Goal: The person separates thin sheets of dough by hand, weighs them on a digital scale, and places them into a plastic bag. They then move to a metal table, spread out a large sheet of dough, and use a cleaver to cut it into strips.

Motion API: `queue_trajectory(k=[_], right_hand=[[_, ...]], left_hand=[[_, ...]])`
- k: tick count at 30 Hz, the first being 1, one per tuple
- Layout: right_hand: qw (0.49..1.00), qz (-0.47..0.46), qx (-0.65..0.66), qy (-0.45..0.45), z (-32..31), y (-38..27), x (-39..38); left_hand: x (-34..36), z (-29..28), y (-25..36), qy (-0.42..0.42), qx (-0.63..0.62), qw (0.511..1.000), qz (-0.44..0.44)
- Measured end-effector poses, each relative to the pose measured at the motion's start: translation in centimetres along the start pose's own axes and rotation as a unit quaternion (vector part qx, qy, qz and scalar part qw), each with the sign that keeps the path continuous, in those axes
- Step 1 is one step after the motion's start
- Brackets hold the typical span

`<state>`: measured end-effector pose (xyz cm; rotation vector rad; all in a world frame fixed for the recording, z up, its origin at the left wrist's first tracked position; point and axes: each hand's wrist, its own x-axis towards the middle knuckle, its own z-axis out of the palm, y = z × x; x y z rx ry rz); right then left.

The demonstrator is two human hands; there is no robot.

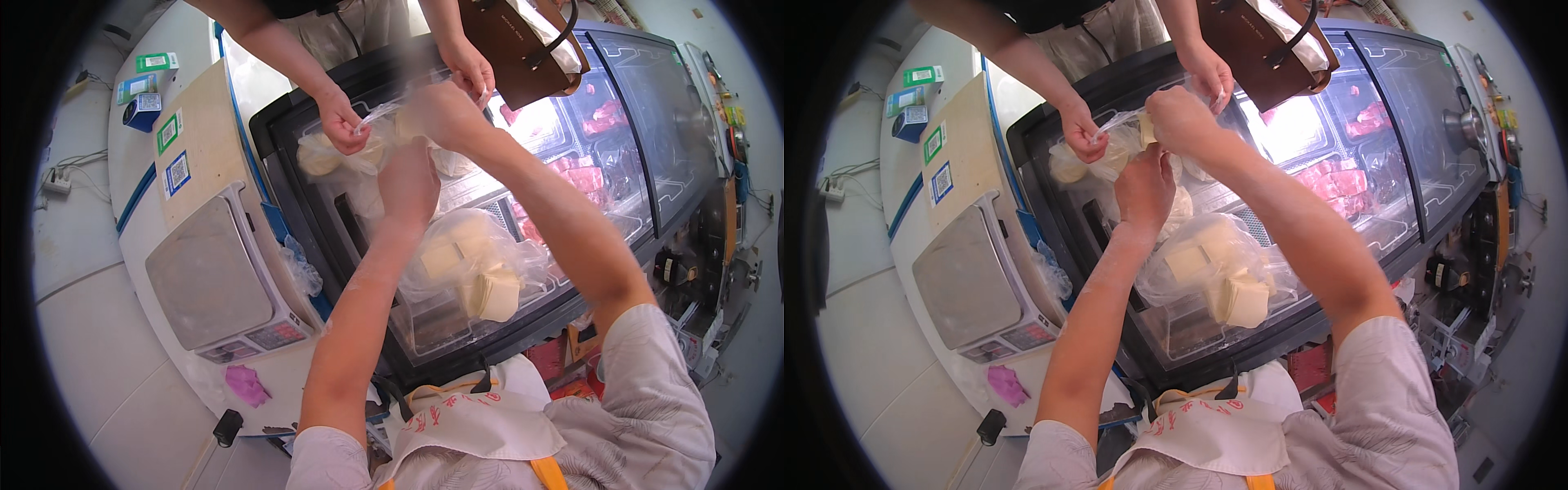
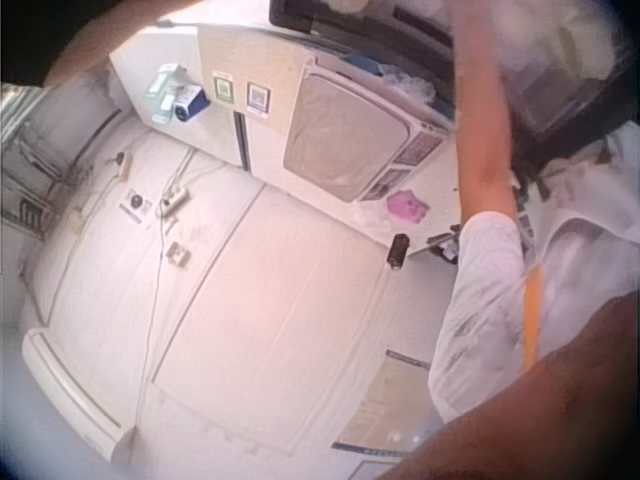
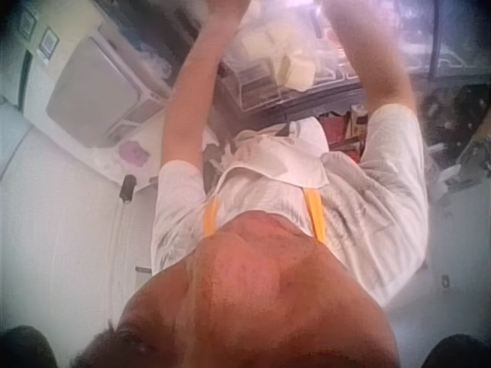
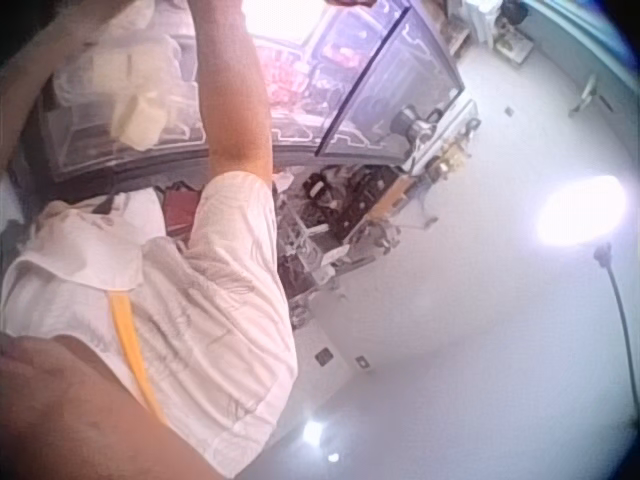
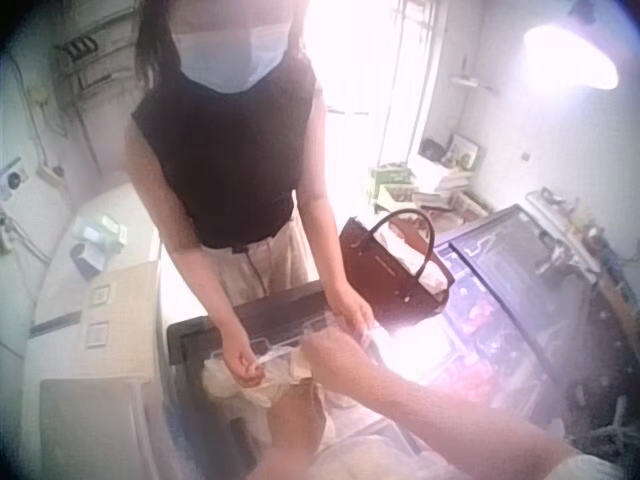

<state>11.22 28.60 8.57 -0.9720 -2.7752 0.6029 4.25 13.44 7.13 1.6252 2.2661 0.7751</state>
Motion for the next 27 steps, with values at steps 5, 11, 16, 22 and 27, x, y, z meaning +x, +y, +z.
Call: queue_trajectory(k=[5, 11, 16, 22, 27], right_hand=[[0.908, 0.279, 0.301, 0.085, 1.6, -1.4, 0.1], [0.957, 0.286, 0.020, -0.045, 2.8, -1.3, 1.5], [0.992, 0.105, -0.042, 0.049, 2.3, 0.6, 0.8], [0.982, 0.127, 0.095, 0.105, -6.0, -8.7, -9.1], [0.970, 0.148, 0.047, 0.186, -4.5, -8.0, -22.9]], left_hand=[[0.0, 0.6, -0.9, 0.061, -0.041, 0.997, 0.033], [0.1, 1.1, -1.1, 0.030, -0.035, 0.999, 0.017], [-0.5, -0.1, 0.5, 0.092, -0.103, 0.990, 0.027], [-10.4, -7.6, -1.7, 0.030, -0.130, 0.980, -0.147], [-19.4, -6.2, -0.3, 0.017, -0.111, 0.971, -0.212]])
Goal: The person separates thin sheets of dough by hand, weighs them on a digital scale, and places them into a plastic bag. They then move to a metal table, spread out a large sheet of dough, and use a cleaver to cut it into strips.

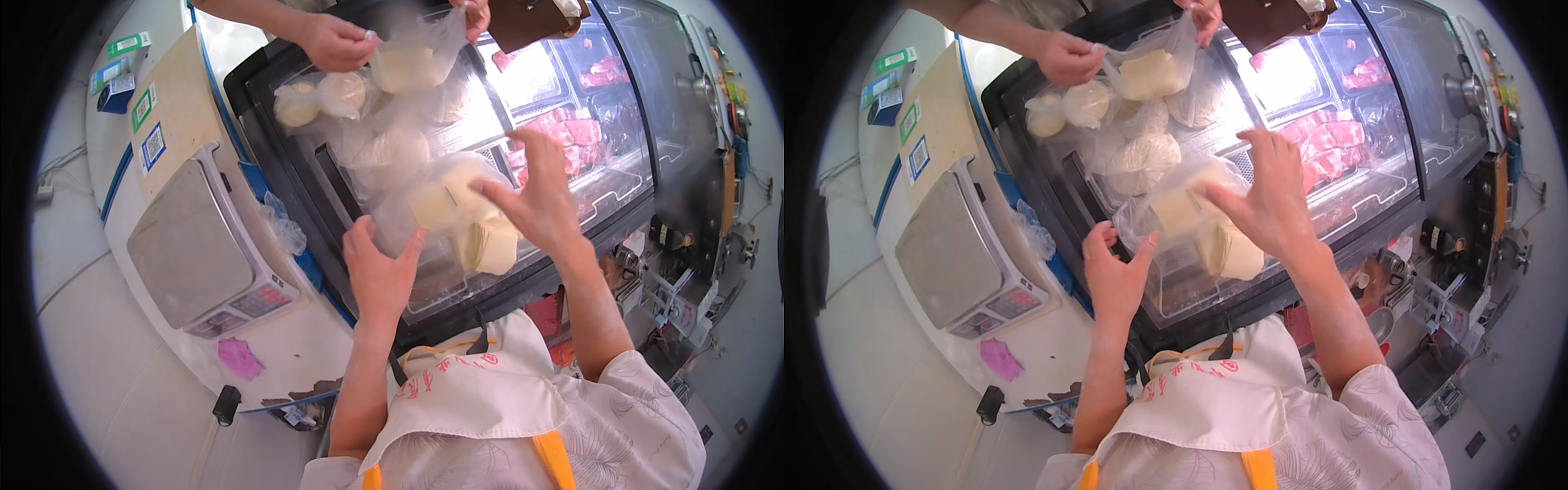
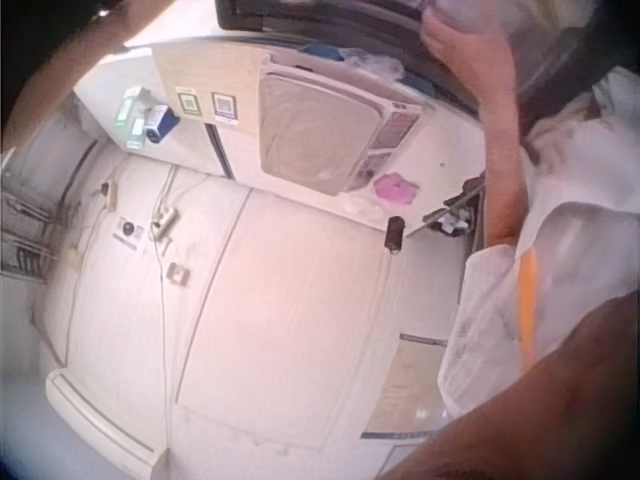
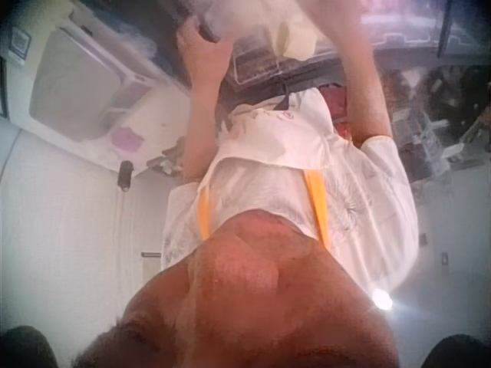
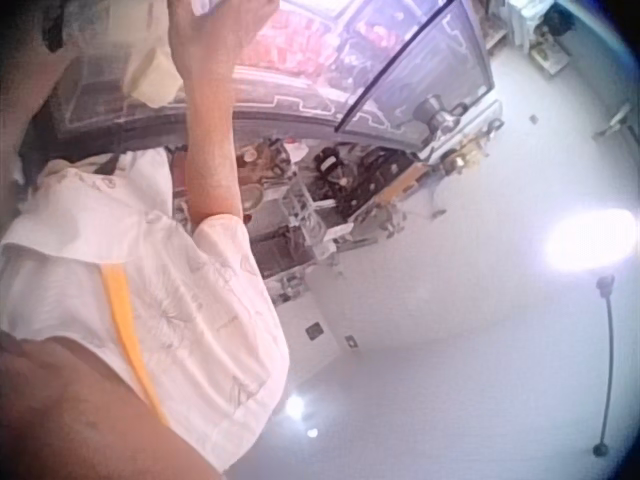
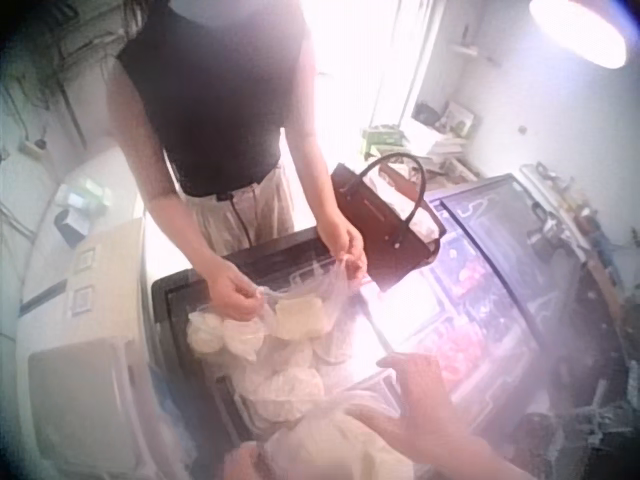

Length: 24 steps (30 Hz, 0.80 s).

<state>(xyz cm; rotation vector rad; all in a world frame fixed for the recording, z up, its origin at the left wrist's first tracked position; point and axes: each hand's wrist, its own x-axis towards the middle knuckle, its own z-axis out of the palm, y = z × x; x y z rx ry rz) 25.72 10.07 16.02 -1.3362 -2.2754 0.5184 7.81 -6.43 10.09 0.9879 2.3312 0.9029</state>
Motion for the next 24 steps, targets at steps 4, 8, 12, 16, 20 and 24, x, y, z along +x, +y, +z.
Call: queue_trajectory(k=[4, 8, 12, 16, 20, 24], right_hand=[[0.995, 0.061, -0.047, -0.066, 0.1, 4.2, -5.5], [0.997, 0.062, 0.051, -0.004, -5.4, 2.1, -9.1], [0.974, -0.009, 0.103, -0.202, -2.2, 5.0, -14.0], [0.969, -0.041, 0.091, -0.224, 1.0, 7.7, -13.8], [0.943, -0.009, 0.057, -0.329, 1.8, 9.0, -13.1], [0.946, -0.015, 0.015, -0.322, 1.8, 9.1, -13.0]], left_hand=[[0.7, 0.7, -0.3, -0.095, -0.177, 0.969, -0.145], [-1.9, 0.3, -0.4, -0.039, -0.257, 0.952, -0.160], [-7.0, 1.0, -1.0, -0.098, -0.157, 0.973, -0.138], [-11.8, 4.4, -0.3, -0.216, -0.162, 0.957, -0.105], [-12.6, 6.2, 0.7, -0.247, -0.152, 0.952, -0.094], [-13.5, 7.8, -0.6, -0.239, -0.151, 0.953, -0.107]])
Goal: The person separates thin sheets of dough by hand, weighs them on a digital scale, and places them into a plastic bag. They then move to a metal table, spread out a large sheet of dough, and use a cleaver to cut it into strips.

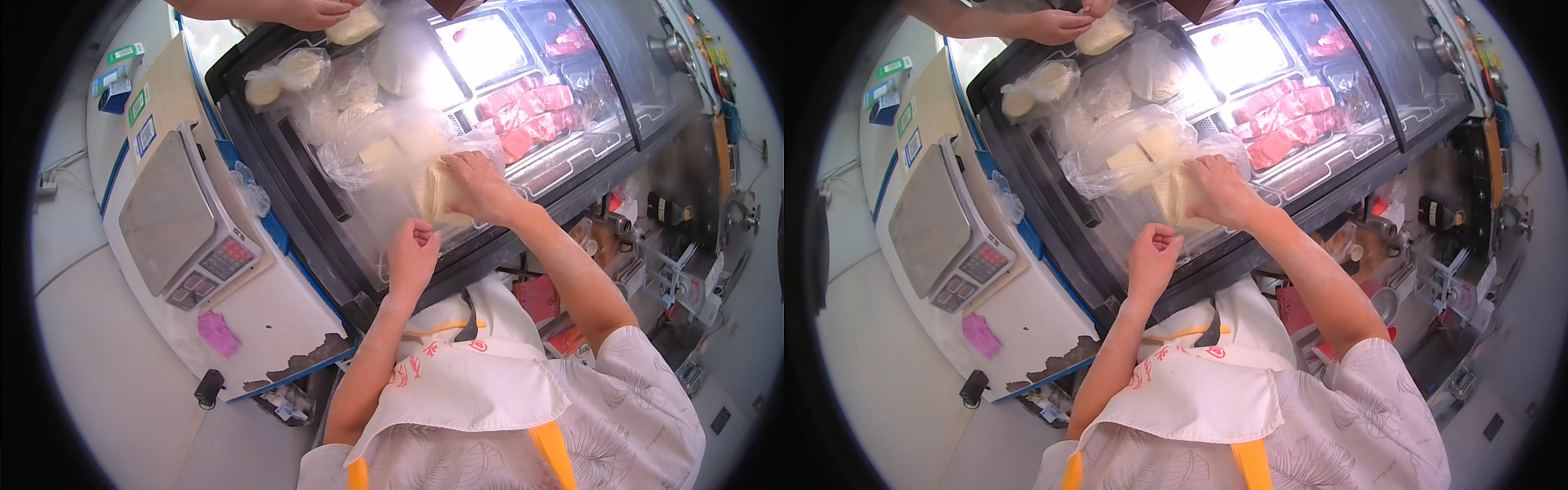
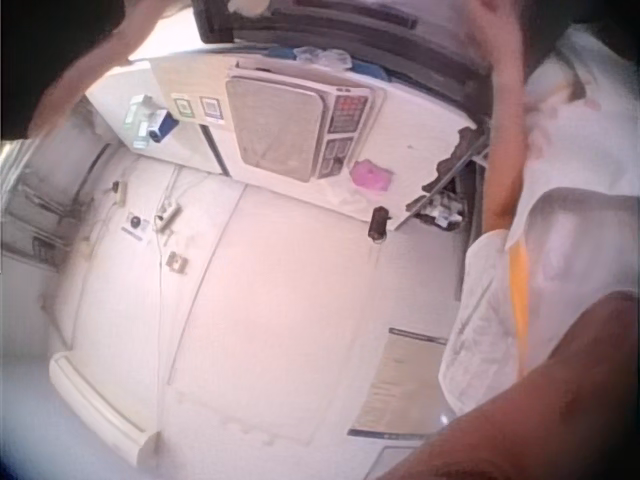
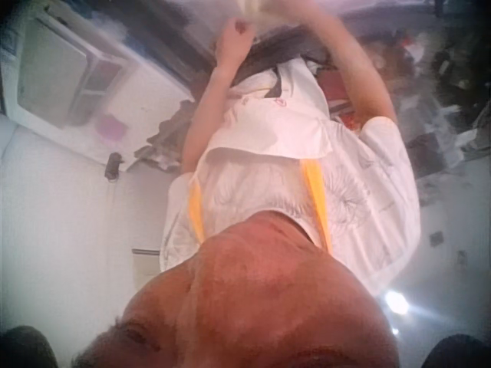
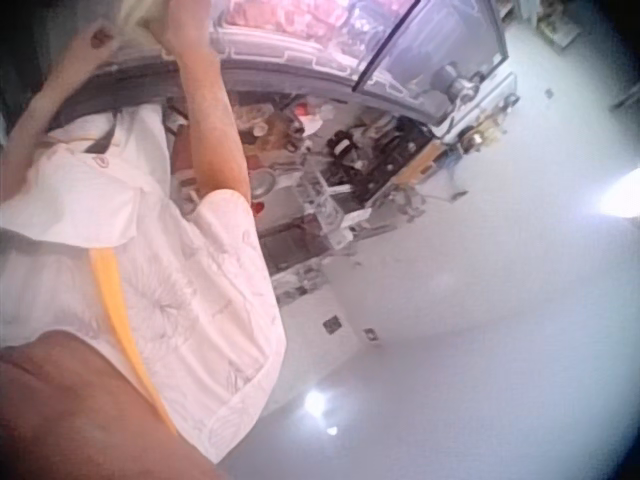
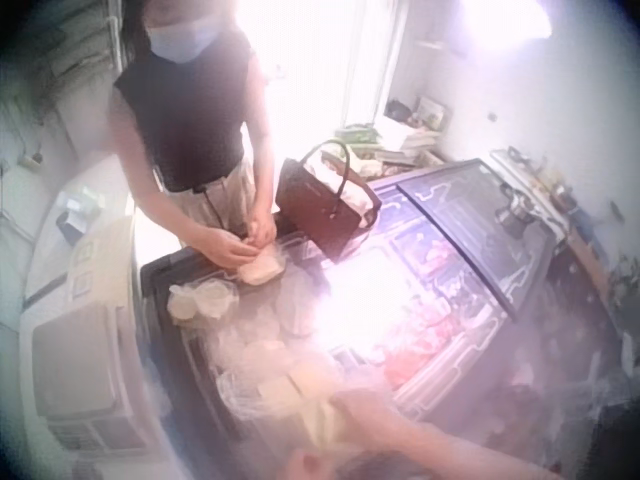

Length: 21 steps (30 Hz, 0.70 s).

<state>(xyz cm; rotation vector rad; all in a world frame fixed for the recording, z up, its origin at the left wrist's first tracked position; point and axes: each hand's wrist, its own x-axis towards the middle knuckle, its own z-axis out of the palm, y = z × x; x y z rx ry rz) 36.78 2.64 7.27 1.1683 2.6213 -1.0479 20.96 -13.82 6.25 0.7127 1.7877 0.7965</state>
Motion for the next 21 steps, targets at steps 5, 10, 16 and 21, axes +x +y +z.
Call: queue_trajectory(k=[5, 10, 16, 21], right_hand=[[0.998, 0.041, -0.012, -0.039, -1.1, -0.2, 1.2], [1.000, -0.025, 0.017, 0.008, -0.3, 0.5, 0.2], [0.986, 0.077, 0.133, -0.064, -0.5, 0.4, -1.5], [0.992, -0.089, 0.043, 0.076, -0.2, 1.8, 0.0]], left_hand=[[0.0, 1.0, 0.3, 0.010, -0.012, 1.000, 0.005], [0.0, 0.9, 0.1, 0.017, -0.022, 1.000, 0.002], [0.9, -2.6, -1.6, 0.079, 0.021, 0.996, -0.025], [1.2, -0.3, 0.6, 0.037, -0.022, 0.999, 0.030]])
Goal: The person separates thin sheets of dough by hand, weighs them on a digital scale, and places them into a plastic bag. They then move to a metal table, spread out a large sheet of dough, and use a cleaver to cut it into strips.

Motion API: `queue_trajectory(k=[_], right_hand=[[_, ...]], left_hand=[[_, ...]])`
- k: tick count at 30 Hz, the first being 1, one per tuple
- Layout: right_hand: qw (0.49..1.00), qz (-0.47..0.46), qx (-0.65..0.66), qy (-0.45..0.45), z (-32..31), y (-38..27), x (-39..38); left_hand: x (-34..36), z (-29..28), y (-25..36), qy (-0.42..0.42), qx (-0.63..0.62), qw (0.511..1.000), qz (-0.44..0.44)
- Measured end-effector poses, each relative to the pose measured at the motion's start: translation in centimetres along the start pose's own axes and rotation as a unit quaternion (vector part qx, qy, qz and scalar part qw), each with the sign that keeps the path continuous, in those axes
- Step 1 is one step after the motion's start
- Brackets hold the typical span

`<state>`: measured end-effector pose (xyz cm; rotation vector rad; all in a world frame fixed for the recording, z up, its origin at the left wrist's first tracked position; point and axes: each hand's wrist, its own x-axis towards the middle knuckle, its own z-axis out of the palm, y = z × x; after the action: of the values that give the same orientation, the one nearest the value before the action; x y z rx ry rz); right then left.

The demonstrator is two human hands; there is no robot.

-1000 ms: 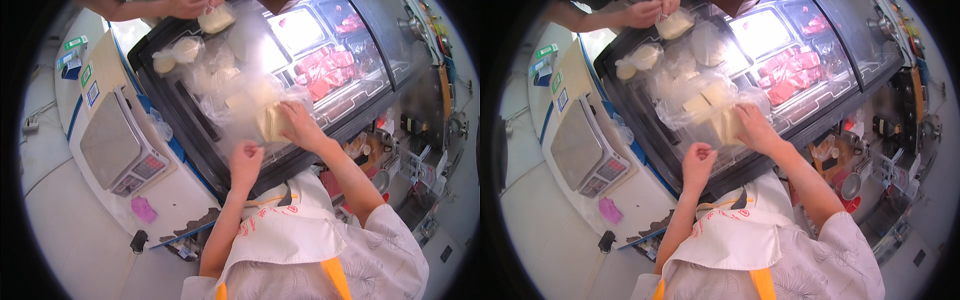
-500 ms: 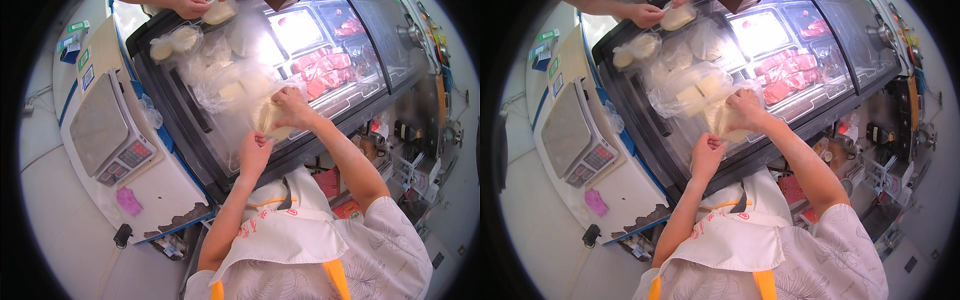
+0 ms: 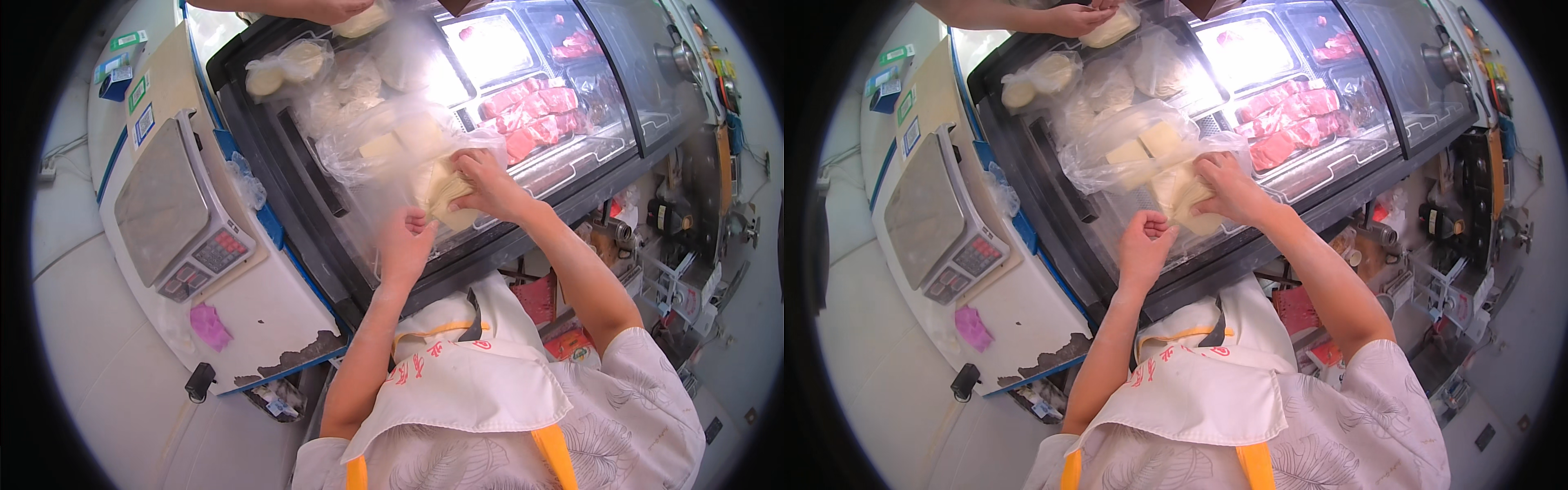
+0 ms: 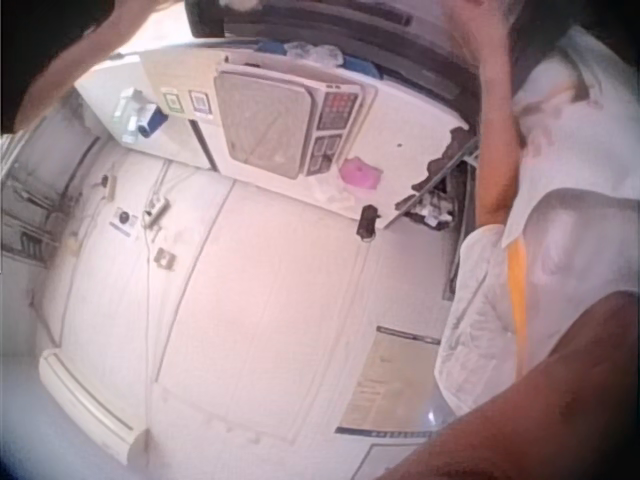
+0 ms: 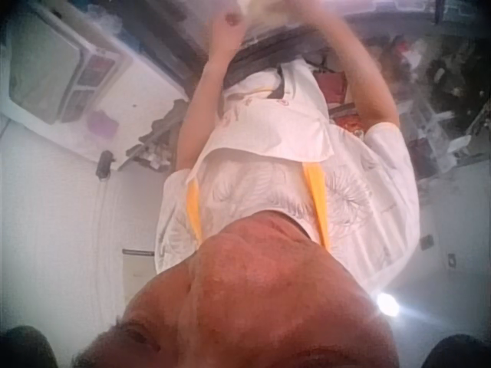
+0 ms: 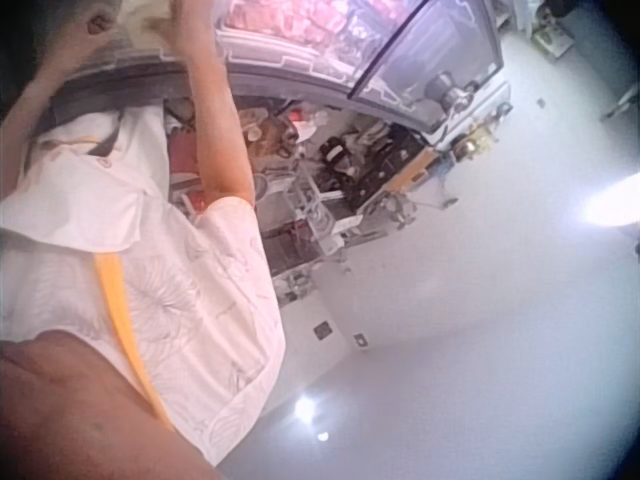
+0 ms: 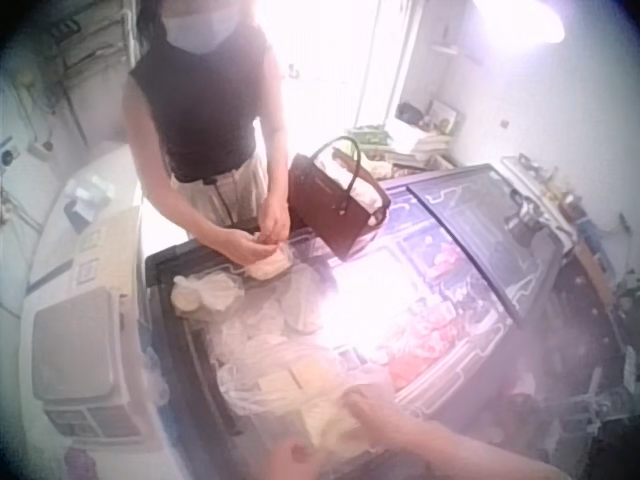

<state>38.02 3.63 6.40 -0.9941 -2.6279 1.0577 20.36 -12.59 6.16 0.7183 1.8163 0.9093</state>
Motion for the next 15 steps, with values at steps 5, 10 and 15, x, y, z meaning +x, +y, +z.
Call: queue_trajectory(k=[5, 10, 15], right_hand=[[0.996, 0.035, 0.070, -0.032, 0.5, 0.4, 0.5], [0.990, 0.089, 0.032, -0.105, -0.3, -0.6, 0.2], [0.997, -0.014, -0.003, -0.071, -3.3, -4.9, -2.5]], left_hand=[[0.1, -0.2, 0.8, 0.005, -0.015, 0.999, -0.045], [0.5, -1.2, -1.4, 0.040, -0.027, 0.998, -0.046], [2.8, -5.4, 0.8, 0.221, -0.066, 0.972, -0.041]])
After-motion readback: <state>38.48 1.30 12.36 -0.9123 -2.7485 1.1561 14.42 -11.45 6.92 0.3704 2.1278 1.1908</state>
